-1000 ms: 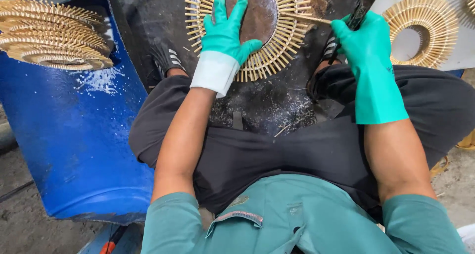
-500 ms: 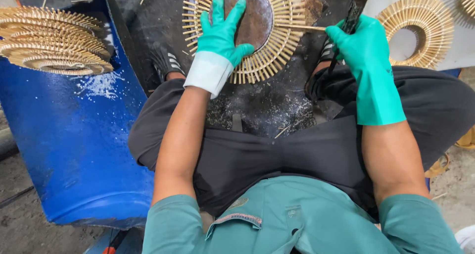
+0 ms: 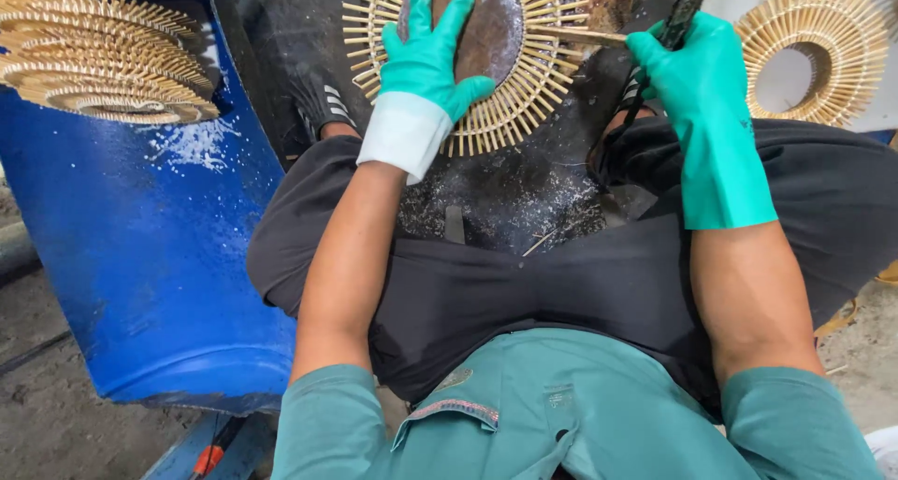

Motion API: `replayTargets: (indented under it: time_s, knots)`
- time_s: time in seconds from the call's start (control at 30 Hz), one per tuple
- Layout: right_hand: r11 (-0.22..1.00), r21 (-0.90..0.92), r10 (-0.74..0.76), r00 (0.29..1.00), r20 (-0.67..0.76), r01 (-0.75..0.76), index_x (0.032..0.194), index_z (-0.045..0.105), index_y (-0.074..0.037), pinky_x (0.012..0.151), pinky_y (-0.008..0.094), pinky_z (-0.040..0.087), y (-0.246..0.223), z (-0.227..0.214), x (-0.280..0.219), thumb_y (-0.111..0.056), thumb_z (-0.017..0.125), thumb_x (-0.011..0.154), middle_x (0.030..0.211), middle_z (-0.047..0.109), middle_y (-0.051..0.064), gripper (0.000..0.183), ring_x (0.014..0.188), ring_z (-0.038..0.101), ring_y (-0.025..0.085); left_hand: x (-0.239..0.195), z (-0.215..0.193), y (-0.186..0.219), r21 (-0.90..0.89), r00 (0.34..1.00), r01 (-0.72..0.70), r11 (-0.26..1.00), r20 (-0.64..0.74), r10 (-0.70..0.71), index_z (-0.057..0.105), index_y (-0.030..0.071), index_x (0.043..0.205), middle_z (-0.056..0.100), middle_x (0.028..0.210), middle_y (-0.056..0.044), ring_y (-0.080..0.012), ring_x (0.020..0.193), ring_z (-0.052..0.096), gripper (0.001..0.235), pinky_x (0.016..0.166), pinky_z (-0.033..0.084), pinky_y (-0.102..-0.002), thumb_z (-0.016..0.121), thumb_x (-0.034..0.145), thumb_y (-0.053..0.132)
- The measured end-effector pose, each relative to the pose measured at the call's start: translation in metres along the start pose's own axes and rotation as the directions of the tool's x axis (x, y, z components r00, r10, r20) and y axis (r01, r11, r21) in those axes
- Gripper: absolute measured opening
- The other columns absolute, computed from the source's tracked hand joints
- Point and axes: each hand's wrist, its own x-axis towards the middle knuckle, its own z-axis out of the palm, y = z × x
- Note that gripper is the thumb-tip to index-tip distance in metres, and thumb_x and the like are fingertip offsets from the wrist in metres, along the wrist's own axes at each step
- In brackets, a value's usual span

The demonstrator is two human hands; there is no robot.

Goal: Smoothing the inner edges of circular bamboo frames using a metal scraping tool.

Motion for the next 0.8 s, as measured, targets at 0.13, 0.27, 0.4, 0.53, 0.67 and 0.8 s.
replayTargets:
  time_s: [0.13, 0.27, 0.4, 0.53, 0.67, 0.8]
  knots:
    - [0.997, -0.026, -0.073, 0.997, 0.002, 0.073, 0.105, 0.072, 0.0, 0.06, 0.028, 0.056, 0.002, 0.0, 0.0, -0.019, 0.081, 0.105, 0.085, 0.072, 0.005, 0.021, 0.071, 0.069, 0.011, 0.001, 0.0, 0.001, -0.004, 1.0, -0.015, 1.0, -0.018, 0.015, 0.032, 0.036, 0.162, 0.007, 0.171, -0.011, -0.0652, 0.142, 0.027, 0.107, 0.12, 0.031, -0.062, 0.096, 0.077, 0.05]
    - [1.0, -0.004, -0.009, 1.0, 0.014, 0.009, 0.103, 0.071, 0.0, 0.058, 0.028, 0.056, 0.001, -0.003, -0.001, -0.02, 0.081, 0.103, 0.082, 0.071, 0.006, 0.023, 0.067, 0.068, 0.012, 0.0, 0.0, -0.006, 0.015, 1.0, -0.029, 0.999, 0.008, 0.028, 0.031, 0.037, 0.163, 0.007, 0.171, -0.011, -0.0627, 0.145, 0.026, 0.107, 0.119, 0.032, -0.063, 0.095, 0.078, 0.048]
    - [0.999, -0.039, -0.024, 0.999, 0.026, 0.025, 0.103, 0.071, 0.0, 0.059, 0.028, 0.057, -0.01, -0.008, -0.005, -0.019, 0.082, 0.103, 0.084, 0.073, 0.008, 0.022, 0.07, 0.071, 0.014, 0.0, -0.003, -0.007, 0.031, 0.999, -0.04, 0.999, 0.02, 0.04, 0.037, 0.042, 0.158, 0.005, 0.169, -0.015, -0.0668, 0.144, 0.017, 0.106, 0.116, 0.034, -0.059, 0.096, 0.07, 0.04]
    - [0.998, 0.023, -0.056, 0.998, 0.006, 0.056, 0.105, 0.072, 0.001, 0.063, 0.028, 0.061, -0.024, -0.011, -0.012, -0.018, 0.081, 0.104, 0.09, 0.075, 0.008, 0.022, 0.075, 0.073, 0.014, -0.006, -0.004, -0.001, -0.03, 1.0, -0.021, 0.999, -0.024, 0.02, 0.036, 0.04, 0.161, 0.005, 0.173, -0.016, -0.0598, 0.146, 0.027, 0.098, 0.121, 0.031, -0.062, 0.095, 0.083, 0.045]
    - [0.959, 0.256, -0.143, 0.988, 0.061, 0.123, 0.11, 0.071, 0.001, 0.068, 0.03, 0.063, -0.085, -0.017, -0.041, -0.013, 0.073, 0.107, 0.093, 0.075, 0.007, 0.015, 0.08, 0.074, 0.015, 0.0, 0.007, -0.006, -0.06, 0.996, 0.068, 0.996, -0.056, -0.072, 0.03, 0.038, 0.161, 0.011, 0.17, -0.021, -0.0597, 0.146, 0.028, 0.106, 0.118, 0.032, -0.062, 0.095, 0.078, 0.052]
    - [0.735, 0.599, -0.433, 0.9, 0.051, 0.319, 0.117, 0.07, 0.0, 0.084, 0.03, 0.065, -0.104, 0.004, -0.045, -0.01, 0.065, 0.109, 0.105, 0.074, 0.007, 0.014, 0.094, 0.074, 0.016, 0.001, 0.017, -0.013, -0.015, 0.997, 0.015, 1.0, -0.078, -0.016, 0.031, 0.039, 0.164, 0.017, 0.169, -0.023, -0.0595, 0.146, 0.028, 0.104, 0.122, 0.027, -0.066, 0.095, 0.083, 0.055]
